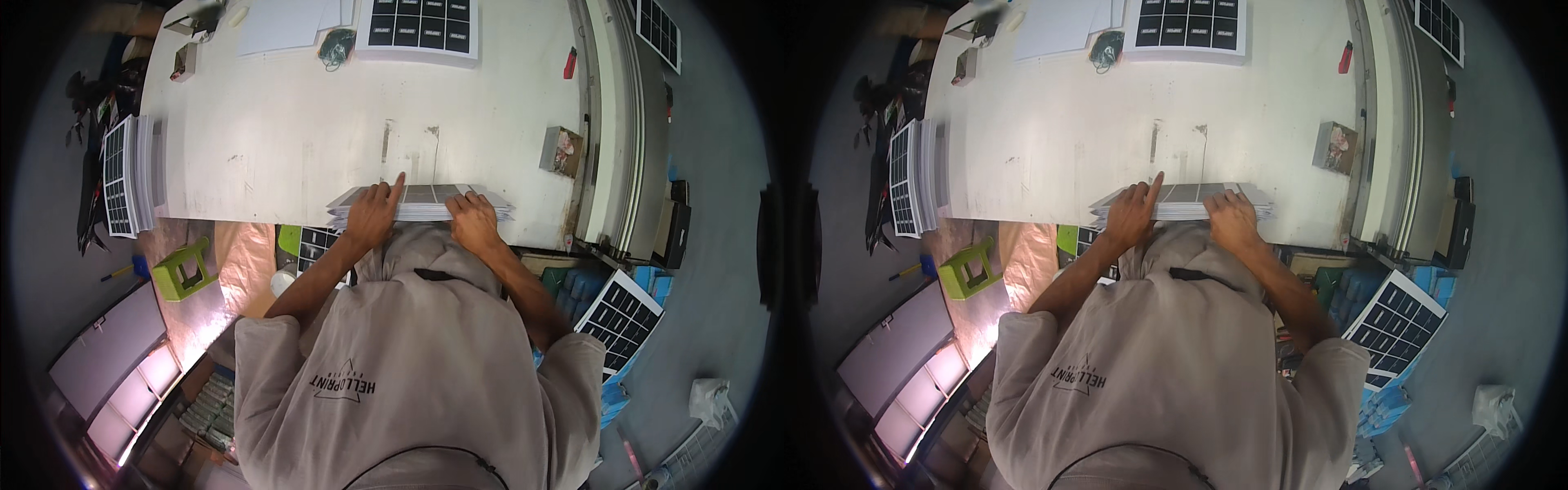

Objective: The person repeatedly picks up small solar panels from a table and stacks them into a neat pile. The person handles the panels one at a time, aligning them carefully before placing them on top of the existing stack.

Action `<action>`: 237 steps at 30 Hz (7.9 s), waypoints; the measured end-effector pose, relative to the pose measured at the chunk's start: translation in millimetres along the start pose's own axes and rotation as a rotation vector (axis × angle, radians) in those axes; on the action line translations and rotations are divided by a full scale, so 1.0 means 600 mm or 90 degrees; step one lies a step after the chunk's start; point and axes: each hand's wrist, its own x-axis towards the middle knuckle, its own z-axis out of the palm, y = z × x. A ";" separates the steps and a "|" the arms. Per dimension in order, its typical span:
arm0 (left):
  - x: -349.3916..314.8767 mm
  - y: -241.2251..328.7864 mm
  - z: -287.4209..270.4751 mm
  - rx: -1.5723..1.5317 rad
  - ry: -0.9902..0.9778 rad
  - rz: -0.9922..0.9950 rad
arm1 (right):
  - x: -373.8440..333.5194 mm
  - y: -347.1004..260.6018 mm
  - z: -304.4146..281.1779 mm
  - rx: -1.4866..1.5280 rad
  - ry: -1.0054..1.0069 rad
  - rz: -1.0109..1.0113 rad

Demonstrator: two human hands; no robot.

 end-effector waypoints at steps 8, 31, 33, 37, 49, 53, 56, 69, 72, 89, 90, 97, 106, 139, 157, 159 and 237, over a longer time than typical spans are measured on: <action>0.009 0.014 0.000 0.019 0.072 0.072 | -0.022 -0.006 -0.075 -0.124 0.105 0.049; -0.039 -0.205 0.093 -0.948 0.099 -0.386 | -0.131 0.248 0.028 0.822 0.194 0.394; -0.055 -0.199 0.138 -1.059 0.082 -0.464 | -0.135 0.255 0.097 0.968 0.158 0.458; -0.048 -0.220 0.254 -1.242 0.106 -0.405 | -0.084 0.216 0.115 1.281 0.105 0.405; 0.004 -0.185 0.244 -1.155 0.025 -0.372 | -0.055 0.195 0.141 1.160 0.090 0.517; 0.018 -0.199 0.245 -1.242 -0.024 -0.285 | -0.077 0.176 0.138 1.215 0.135 0.394; 0.027 -0.133 0.169 -1.371 0.023 -0.377 | -0.083 0.131 0.086 1.321 0.188 0.465; 0.004 -0.153 0.210 -1.275 0.043 -0.316 | -0.101 0.151 0.116 1.320 0.194 0.407; -0.001 -0.101 0.160 -1.439 -0.013 -0.310 | -0.112 0.131 0.159 1.479 0.306 0.399; -0.022 -0.121 0.198 -1.096 0.028 -0.322 | -0.120 0.173 0.170 1.164 0.169 0.456; -0.029 -0.133 0.214 -1.020 0.040 -0.285 | -0.124 0.183 0.172 1.081 0.107 0.418; 0.029 -0.188 0.271 -0.673 0.191 -0.006 | -0.055 0.242 0.202 1.140 0.179 0.506; -0.011 -0.165 0.260 -1.082 -0.041 -0.415 | -0.118 0.211 0.225 0.968 0.168 0.502; -0.056 -0.183 0.197 -0.263 -0.056 0.010 | -0.188 0.183 0.153 0.483 0.092 0.139; -0.032 -0.165 0.196 -0.443 0.024 -0.063 | -0.156 0.198 0.137 0.461 0.129 0.109; -0.025 -0.182 0.205 -0.443 0.063 0.121 | -0.149 0.195 0.141 0.363 0.120 0.086; 0.085 -0.072 0.358 -0.028 0.278 -0.327 | 0.106 0.049 0.301 -0.004 0.239 0.282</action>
